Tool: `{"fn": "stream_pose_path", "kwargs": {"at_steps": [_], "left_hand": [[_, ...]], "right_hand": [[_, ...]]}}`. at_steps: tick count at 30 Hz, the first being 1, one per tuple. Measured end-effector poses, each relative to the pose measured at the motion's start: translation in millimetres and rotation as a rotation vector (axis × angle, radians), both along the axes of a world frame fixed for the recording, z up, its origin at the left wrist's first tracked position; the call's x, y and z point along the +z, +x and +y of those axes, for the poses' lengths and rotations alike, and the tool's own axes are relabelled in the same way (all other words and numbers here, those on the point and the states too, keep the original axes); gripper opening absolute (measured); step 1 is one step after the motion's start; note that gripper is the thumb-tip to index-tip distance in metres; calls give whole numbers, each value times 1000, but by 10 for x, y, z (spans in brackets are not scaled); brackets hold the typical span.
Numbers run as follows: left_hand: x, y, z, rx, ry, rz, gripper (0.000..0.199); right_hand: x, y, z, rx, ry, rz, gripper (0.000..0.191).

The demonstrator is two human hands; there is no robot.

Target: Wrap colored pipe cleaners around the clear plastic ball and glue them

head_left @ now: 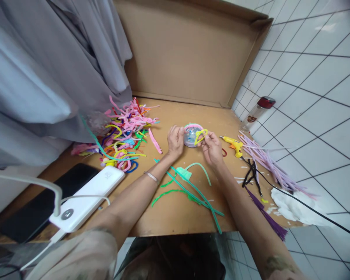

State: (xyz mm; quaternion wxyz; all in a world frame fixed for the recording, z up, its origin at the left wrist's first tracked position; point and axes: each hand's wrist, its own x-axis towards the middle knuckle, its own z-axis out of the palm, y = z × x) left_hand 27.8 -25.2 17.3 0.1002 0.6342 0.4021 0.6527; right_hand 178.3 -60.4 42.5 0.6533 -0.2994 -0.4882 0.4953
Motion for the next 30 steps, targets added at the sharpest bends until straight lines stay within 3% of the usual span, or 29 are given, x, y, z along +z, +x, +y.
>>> {"fn": "stream_pose_path", "kwargs": {"at_steps": [6,10,15,19,24,30], "left_hand": [[48,24,-121,-59,134,340,48],[36,38,-108,-34,139,475,41],[-8,39,-54,32,145,495,40],[-16,-20,-16,106,184,500,39],[-7,-110,24,73,210,596,37],[3,-112,4,55,175,463,39]], "right_hand": [[27,15,22,-24,-2,147,20],[32,-3,20,0,-6,148,16],[19,21,27,1,-31,131,19],[37,44,24,-29,-43,149,39],[57,54,21,-103,-34,94,41],[14,86,60,-199,-32,-14,40]]}}
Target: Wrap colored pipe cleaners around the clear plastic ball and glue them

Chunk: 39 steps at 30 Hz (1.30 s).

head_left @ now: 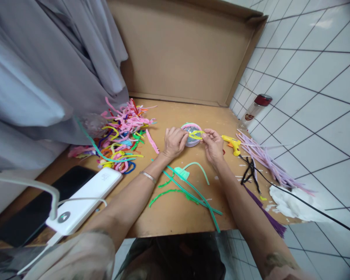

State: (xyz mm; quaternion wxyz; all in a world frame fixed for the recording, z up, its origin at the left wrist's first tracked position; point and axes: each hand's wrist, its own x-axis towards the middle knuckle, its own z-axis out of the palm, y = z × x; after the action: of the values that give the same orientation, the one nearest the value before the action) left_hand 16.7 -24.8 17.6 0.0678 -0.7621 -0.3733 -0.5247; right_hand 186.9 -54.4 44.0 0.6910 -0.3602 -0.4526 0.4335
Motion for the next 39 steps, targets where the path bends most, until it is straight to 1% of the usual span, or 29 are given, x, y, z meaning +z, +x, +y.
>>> {"fn": "stream_pose_path", "kwargs": {"at_steps": [3,5,8,14,17,19,23,24,26,30,35,39], "left_hand": [[6,6,-7,-16,-53,-84,42],[5,2,-1,-22,-90,-139,42],[-4,-7,14,-43,-133,-185,40],[-30,-17,31,-38,-155,-249,42],[-64,-25,69,-91,-222,-337,42],[-101,-42,128,-134,-304,-440,43],[-192,-121,293,-221,-436,-667,46],[-214,-149,328,-259,-480,-706,45],[-252,-198,374,-340,-579,-763,46],[-299,-217,380,-495,-731,-834,51],[-316,-108,345,-578,-810,-914,55],[-313,-48,325,-613,-832,-928,59]], "right_hand": [[-3,-12,7,-54,2,-38,42],[-4,-28,5,-67,9,-60,40],[-6,-54,-3,-64,20,-98,36],[-7,-93,-34,-38,30,-119,34],[-17,-90,-38,-41,49,-155,34],[-31,-72,-29,-75,71,-198,35],[-70,5,-3,-211,119,-305,35],[-80,30,2,-237,135,-337,38],[-99,81,8,-244,172,-413,50],[-116,161,43,-151,198,-557,81],[-67,164,197,-64,152,-619,102],[-41,115,329,42,66,-581,114]]}}
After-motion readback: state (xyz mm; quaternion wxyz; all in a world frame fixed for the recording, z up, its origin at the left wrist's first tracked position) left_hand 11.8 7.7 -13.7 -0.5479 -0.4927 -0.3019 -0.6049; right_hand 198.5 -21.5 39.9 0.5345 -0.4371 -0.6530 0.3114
